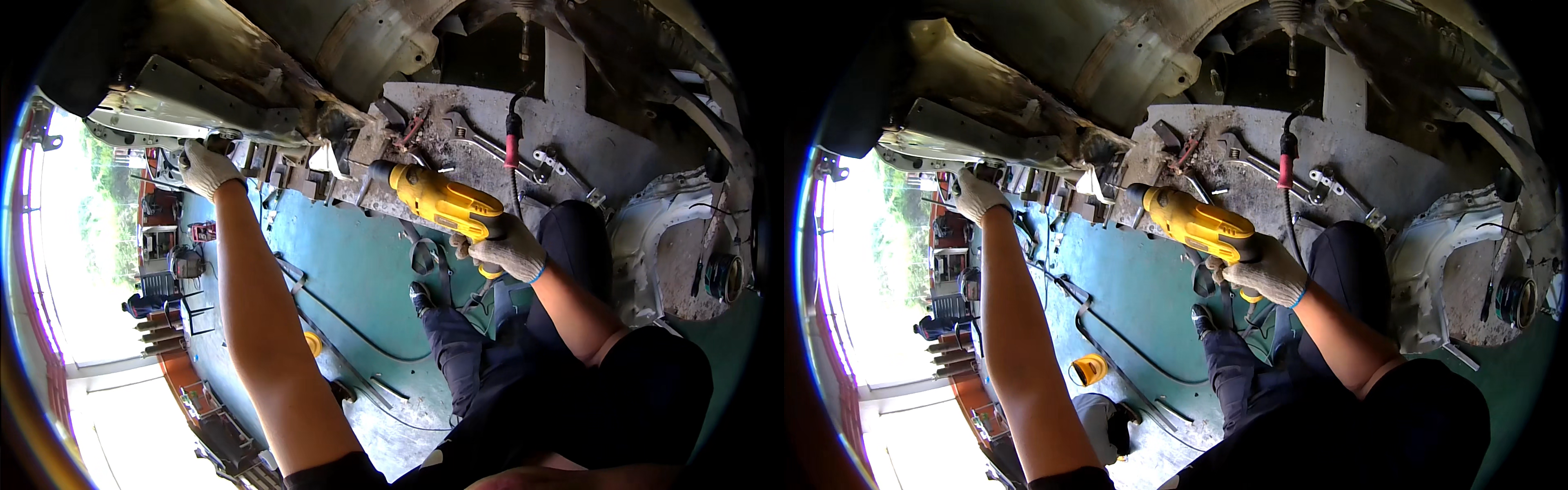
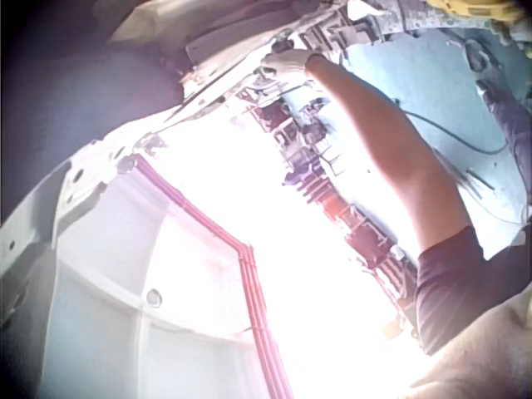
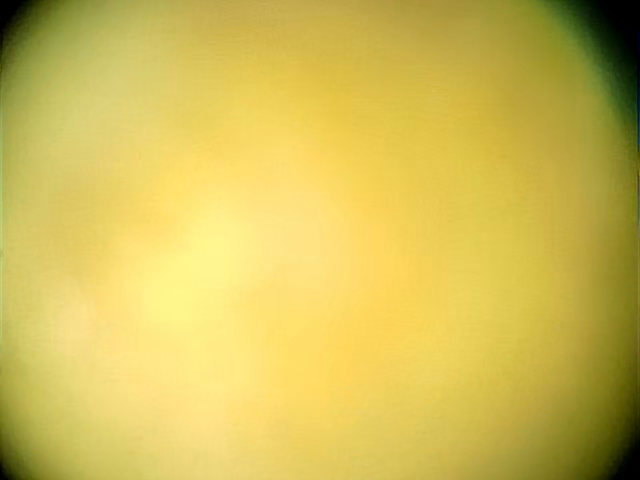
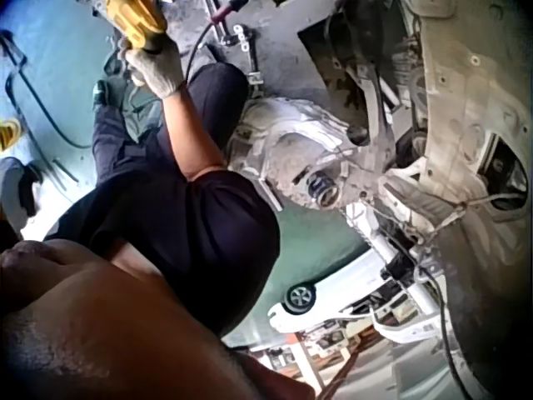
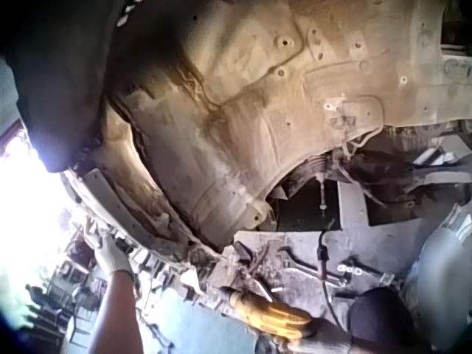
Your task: The person files a car body panel, then welds the same area with a welding torch. They then use a drill to make holes in the panel and a hammer to shape the metal. The work is performed in a workshop with tools and car parts visible.
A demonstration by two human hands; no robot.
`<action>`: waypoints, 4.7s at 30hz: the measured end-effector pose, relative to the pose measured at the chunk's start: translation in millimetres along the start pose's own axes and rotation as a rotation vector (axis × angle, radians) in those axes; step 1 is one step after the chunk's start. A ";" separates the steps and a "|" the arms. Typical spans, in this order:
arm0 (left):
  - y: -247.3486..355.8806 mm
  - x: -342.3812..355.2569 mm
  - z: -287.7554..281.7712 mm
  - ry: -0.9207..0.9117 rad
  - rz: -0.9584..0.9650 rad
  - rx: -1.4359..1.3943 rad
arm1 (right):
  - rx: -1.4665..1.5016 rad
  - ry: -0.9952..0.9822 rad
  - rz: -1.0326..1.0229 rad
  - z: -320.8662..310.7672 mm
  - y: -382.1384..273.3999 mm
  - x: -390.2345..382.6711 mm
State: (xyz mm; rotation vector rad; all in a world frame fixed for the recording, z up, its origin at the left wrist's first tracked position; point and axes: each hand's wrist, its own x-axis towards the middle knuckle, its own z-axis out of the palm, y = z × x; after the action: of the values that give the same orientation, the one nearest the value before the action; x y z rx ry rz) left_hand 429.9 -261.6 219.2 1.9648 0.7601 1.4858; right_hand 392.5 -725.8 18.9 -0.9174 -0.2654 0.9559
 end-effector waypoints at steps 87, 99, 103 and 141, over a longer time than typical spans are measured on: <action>5.5 -3.4 1.1 -0.222 -0.116 -0.562 | -0.107 0.297 -0.131 84.7 45.5 14.2; 7.1 4.9 -23.7 -0.540 -0.152 -0.398 | 0.168 0.633 -0.232 266.2 84.5 25.2; 5.5 6.3 -21.7 -0.586 -0.236 -0.472 | -0.046 0.786 -0.186 308.5 91.7 43.2; -2.4 -2.4 -9.4 -0.641 -0.183 -0.587 | 0.085 1.034 -0.599 383.7 223.2 208.5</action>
State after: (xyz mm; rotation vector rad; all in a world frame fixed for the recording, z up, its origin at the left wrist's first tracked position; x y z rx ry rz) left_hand 420.0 -260.8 218.1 1.6922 0.1791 0.7634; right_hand 164.5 -292.2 42.2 -1.0554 0.3718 -0.1185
